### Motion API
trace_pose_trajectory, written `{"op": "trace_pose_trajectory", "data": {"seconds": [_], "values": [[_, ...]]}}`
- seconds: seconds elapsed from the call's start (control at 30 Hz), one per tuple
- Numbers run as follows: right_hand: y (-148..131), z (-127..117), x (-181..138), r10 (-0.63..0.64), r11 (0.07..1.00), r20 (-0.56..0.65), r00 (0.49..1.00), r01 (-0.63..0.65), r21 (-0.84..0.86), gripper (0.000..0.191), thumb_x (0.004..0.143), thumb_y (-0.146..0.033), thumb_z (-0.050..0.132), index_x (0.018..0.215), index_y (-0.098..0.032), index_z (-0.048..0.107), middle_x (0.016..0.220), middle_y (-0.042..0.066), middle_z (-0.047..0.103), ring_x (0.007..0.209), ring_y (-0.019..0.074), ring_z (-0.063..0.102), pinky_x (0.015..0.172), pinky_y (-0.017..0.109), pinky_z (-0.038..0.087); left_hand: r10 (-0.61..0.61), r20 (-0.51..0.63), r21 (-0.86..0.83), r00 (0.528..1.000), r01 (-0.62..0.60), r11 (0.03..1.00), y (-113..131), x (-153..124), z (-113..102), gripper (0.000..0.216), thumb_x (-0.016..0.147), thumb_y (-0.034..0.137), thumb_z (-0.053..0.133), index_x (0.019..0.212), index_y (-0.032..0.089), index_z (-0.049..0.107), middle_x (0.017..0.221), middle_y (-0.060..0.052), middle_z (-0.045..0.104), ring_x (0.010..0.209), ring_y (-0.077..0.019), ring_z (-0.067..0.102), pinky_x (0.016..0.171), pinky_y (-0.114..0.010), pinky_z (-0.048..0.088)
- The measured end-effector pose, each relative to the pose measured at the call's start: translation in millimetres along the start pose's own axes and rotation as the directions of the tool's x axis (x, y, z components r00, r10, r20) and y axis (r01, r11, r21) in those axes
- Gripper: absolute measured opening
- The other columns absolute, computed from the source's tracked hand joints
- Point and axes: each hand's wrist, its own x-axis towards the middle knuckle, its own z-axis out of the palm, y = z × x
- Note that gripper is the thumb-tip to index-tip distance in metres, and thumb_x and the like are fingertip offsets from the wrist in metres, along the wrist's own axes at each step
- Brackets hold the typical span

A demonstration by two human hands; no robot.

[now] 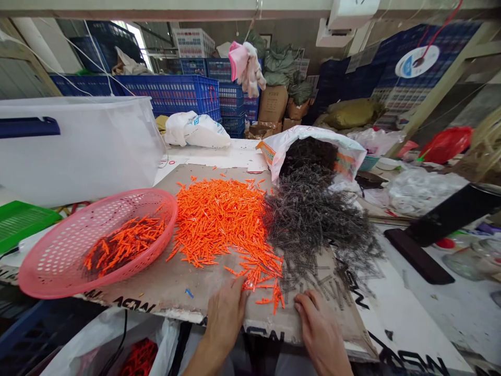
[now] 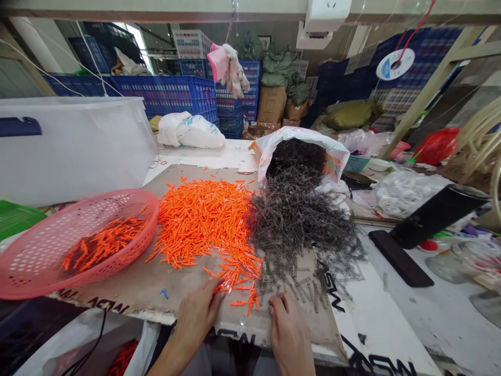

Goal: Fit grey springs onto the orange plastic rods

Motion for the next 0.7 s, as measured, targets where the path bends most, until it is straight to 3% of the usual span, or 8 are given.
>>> {"op": "trace_pose_trajectory", "data": {"seconds": [0.17, 0.37, 0.5, 0.6, 0.7], "values": [[-9.4, -2.6, -11.2, -0.078, 0.996, 0.077, 0.994, 0.074, 0.052, 0.021, 0.096, -0.03, 0.043, 0.096, -0.025, 0.063, 0.091, 0.006, 0.064, 0.076, 0.0194, 0.065, 0.069, 0.029, 0.053, 0.02, -0.037, 0.067, 0.999, -0.017, 0.998, -2.5, -0.3, 0.3, 0.024, 0.092, 0.024, 0.045, 0.102, 0.022, 0.066, 0.1, -0.011, 0.074, 0.092, -0.0288, 0.069, 0.073, -0.032, 0.046], [-5.0, -5.5, -11.9, -0.023, 0.994, 0.085, 0.996, 0.014, 0.11, 0.031, 0.095, -0.024, 0.04, 0.119, -0.024, 0.059, 0.103, 0.009, 0.063, 0.088, 0.02, 0.066, 0.073, 0.027, 0.053, 0.035, -0.068, 0.082, 0.997, -0.029, 0.996, -8.4, 0.5, 4.5, 0.019, 0.092, 0.026, 0.048, 0.094, 0.021, 0.065, 0.092, -0.01, 0.074, 0.087, -0.0282, 0.07, 0.07, -0.031, 0.045], [-4.4, -6.3, -5.1, -0.023, 0.999, 0.13, 0.991, 0.017, 0.049, 0.032, 0.094, -0.02, 0.036, 0.108, -0.026, 0.064, 0.09, 0.007, 0.061, 0.076, 0.0188, 0.065, 0.067, 0.027, 0.052, 0.029, -0.099, 0.089, 0.995, -0.02, 0.996, -10.1, 0.4, 5.6, 0.019, 0.092, 0.031, 0.048, 0.09, 0.022, 0.065, 0.086, -0.008, 0.074, 0.082, -0.0274, 0.07, 0.067, -0.031, 0.043], [-10.3, -4.8, -0.7, 0.024, 0.999, 0.086, 0.996, -0.026, 0.022, 0.027, 0.095, -0.025, 0.038, 0.094, -0.026, 0.065, 0.087, 0.005, 0.059, 0.07, 0.0178, 0.062, 0.063, 0.026, 0.05, 0.053, -0.112, 0.083, 0.992, -0.044, 0.996, -11.2, -0.1, 5.8, 0.02, 0.093, 0.032, 0.048, 0.087, 0.022, 0.064, 0.084, -0.007, 0.074, 0.08, -0.0258, 0.069, 0.066, -0.03, 0.043], [-14.0, -4.9, 0.1, 0.067, 0.993, 0.023, 0.997, -0.069, 0.1, 0.026, 0.096, -0.032, 0.04, 0.089, -0.024, 0.064, 0.09, 0.006, 0.057, 0.075, 0.0188, 0.062, 0.068, 0.029, 0.051, 0.076, -0.126, 0.049, 0.989, -0.07, 0.996, -13.3, -0.3, 7.0, 0.021, 0.092, 0.034, 0.048, 0.085, 0.022, 0.064, 0.082, -0.006, 0.074, 0.078, -0.0255, 0.069, 0.065, -0.03, 0.043]]}}
